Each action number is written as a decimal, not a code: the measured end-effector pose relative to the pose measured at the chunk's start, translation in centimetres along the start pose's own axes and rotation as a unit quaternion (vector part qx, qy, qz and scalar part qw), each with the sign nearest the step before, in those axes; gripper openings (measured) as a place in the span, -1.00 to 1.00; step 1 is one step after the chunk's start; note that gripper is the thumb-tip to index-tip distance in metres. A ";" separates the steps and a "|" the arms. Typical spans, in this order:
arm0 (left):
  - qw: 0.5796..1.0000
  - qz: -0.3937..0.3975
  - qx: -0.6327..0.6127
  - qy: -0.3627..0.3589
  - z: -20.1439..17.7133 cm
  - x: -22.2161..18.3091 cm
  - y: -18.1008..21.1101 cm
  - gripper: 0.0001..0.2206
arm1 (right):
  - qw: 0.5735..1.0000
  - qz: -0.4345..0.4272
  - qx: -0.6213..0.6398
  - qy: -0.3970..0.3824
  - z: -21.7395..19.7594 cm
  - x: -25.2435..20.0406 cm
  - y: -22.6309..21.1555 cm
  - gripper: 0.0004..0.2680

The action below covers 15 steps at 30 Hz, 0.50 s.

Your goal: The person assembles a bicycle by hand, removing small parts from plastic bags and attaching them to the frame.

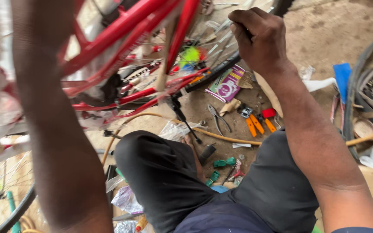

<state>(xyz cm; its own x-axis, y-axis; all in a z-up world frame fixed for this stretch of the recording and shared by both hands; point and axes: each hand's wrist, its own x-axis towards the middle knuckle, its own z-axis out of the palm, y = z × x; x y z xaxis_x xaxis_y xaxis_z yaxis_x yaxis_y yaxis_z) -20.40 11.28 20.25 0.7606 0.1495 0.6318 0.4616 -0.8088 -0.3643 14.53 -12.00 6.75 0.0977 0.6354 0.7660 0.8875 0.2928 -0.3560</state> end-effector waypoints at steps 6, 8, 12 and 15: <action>0.989 -0.115 -0.042 0.080 -0.1 -5.1 4.5 -0.90 | 0.989 0.102 -0.040 -0.096 -0.4 -8.4 6.7 -0.89; 0.984 -0.135 -0.046 0.107 0.2 -6.1 6.1 -0.89 | 0.948 0.202 -0.089 -0.229 1.5 -13.9 10.2 -0.83; 0.976 -0.163 -0.043 0.137 0.3 -9.1 8.9 -0.88 | 0.841 0.358 -0.128 -0.386 4.6 -29.3 15.0 -0.73; 0.974 -0.176 -0.030 0.142 0.5 -11.2 9.7 -0.87 | 0.830 0.441 -0.143 -0.310 6.6 -38.8 15.5 -0.86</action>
<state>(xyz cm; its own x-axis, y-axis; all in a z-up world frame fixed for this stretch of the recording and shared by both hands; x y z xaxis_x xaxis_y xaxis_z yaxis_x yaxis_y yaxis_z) -24.20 2.06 9.29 0.3990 0.2677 0.8770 0.6367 -0.7692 -0.0549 21.59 -27.38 -31.98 0.5942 0.7838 -0.1804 0.6726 -0.6072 -0.4229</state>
